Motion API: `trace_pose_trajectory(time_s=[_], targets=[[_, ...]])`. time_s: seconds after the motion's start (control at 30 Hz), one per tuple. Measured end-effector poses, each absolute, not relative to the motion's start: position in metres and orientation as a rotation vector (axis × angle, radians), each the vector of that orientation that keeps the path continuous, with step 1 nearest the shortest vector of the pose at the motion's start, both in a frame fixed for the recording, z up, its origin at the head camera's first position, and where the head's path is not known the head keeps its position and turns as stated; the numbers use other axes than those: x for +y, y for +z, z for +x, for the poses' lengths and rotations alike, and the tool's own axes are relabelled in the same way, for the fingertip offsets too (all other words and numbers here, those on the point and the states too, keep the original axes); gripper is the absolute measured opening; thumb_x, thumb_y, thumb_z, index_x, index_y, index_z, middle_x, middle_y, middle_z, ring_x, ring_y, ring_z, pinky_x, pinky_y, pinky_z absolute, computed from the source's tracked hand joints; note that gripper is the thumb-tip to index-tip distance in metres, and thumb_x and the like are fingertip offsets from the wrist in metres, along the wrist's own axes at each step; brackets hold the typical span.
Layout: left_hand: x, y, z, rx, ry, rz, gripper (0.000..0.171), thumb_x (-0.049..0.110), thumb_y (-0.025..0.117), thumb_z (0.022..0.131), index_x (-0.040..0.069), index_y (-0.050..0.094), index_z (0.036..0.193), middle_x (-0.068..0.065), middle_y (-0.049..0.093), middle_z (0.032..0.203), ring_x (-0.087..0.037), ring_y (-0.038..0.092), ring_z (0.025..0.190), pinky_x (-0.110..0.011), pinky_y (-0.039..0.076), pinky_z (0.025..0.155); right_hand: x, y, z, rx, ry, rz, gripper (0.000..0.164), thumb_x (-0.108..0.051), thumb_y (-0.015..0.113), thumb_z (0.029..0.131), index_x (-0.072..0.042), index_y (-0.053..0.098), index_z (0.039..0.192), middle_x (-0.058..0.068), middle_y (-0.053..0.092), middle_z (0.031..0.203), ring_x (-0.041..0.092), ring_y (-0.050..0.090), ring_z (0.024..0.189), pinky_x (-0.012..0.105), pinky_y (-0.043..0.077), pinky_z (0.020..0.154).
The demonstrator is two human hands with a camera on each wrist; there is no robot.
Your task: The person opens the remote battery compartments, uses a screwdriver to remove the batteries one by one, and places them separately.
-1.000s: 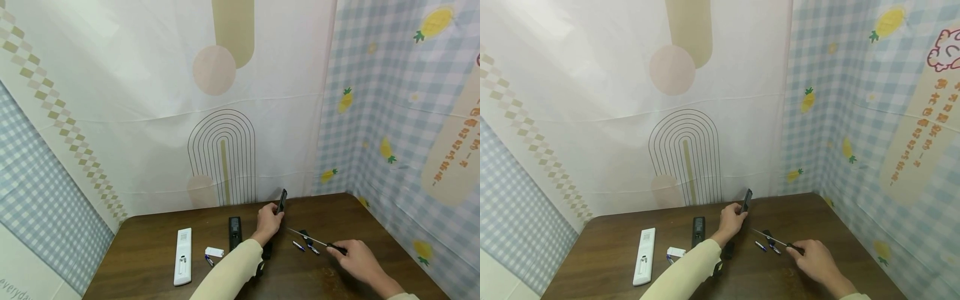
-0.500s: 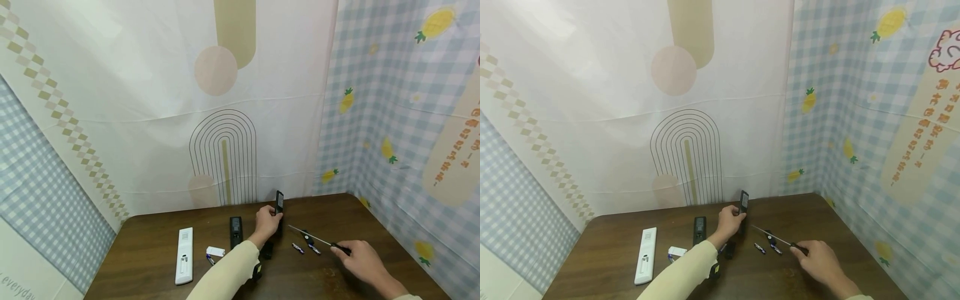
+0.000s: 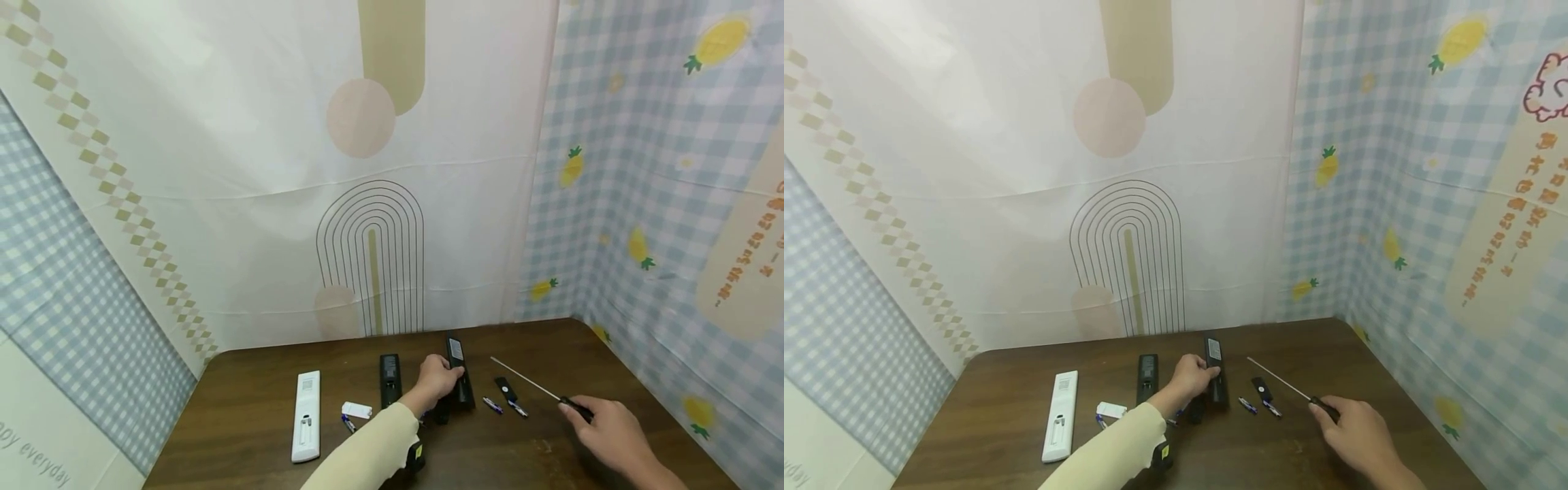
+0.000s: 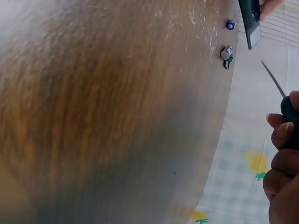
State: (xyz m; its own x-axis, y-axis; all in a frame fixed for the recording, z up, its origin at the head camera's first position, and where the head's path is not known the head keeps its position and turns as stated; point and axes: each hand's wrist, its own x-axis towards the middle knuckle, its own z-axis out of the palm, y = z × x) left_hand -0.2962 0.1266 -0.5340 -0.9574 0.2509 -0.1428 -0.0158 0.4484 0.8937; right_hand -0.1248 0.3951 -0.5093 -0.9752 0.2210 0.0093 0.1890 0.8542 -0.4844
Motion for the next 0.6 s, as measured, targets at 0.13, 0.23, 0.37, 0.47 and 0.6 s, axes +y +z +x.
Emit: trace_pose_trajectory(time_s=[0.13, 0.23, 0.37, 0.47, 0.6], targets=[[0.126, -0.537, -0.294, 2.426, 1.490, 0.206, 0.046, 0.020, 0.074, 0.101, 0.017, 0.046, 0.066, 0.003, 0.054, 0.065, -0.010, 0.057, 0.057, -0.030, 0.049, 0.058, 0.400, -0.509, -0.125, -2.969, 0.763, -0.326, 0.067, -0.051, 0.060, 0.107, 0.008, 0.065, 0.137, -0.006, 0.068, 0.065, 0.013, 0.049, 0.050, 0.029, 0.042, 0.055], [0.124, -0.539, -0.294, 2.405, 1.476, 0.197, 0.022, 0.018, 0.074, 0.101, 0.007, 0.062, 0.086, -0.008, 0.070, 0.084, -0.017, 0.074, 0.069, -0.037, 0.062, 0.076, 0.402, -0.511, -0.125, -2.974, 0.769, -0.335, 0.067, -0.051, 0.060, 0.107, 0.008, 0.065, 0.138, -0.005, 0.075, 0.074, 0.013, 0.053, 0.053, 0.029, 0.044, 0.057], [0.124, -0.544, -0.301, 2.434, 1.400, 0.237, 0.022, 0.018, 0.075, 0.101, -0.003, 0.069, 0.105, -0.015, 0.074, 0.090, -0.019, 0.077, 0.067, -0.038, 0.065, 0.078, 0.403, -0.513, -0.125, -2.968, 0.763, -0.338, 0.065, -0.050, 0.061, 0.107, 0.008, 0.066, 0.137, 0.000, 0.080, 0.087, 0.013, 0.058, 0.058, 0.030, 0.047, 0.059], [0.127, -0.547, -0.307, 2.558, 1.235, 0.330, 0.027, 0.023, 0.077, 0.100, -0.004, 0.072, 0.102, -0.010, 0.073, 0.071, -0.013, 0.072, 0.053, -0.031, 0.063, 0.067, 0.404, -0.513, -0.125, -2.962, 0.759, -0.327, 0.063, -0.049, 0.062, 0.107, 0.007, 0.067, 0.136, 0.002, 0.082, 0.092, 0.012, 0.061, 0.062, 0.031, 0.049, 0.060], [0.129, -0.532, -0.303, 2.681, 1.017, 0.393, 0.032, 0.027, 0.078, 0.099, -0.004, 0.074, 0.095, -0.007, 0.071, 0.060, -0.014, 0.070, 0.051, -0.027, 0.060, 0.067, 0.404, -0.513, -0.125, -2.968, 0.742, -0.322, 0.062, -0.048, 0.063, 0.106, 0.006, 0.068, 0.135, 0.004, 0.082, 0.095, 0.010, 0.065, 0.067, 0.034, 0.053, 0.062]])
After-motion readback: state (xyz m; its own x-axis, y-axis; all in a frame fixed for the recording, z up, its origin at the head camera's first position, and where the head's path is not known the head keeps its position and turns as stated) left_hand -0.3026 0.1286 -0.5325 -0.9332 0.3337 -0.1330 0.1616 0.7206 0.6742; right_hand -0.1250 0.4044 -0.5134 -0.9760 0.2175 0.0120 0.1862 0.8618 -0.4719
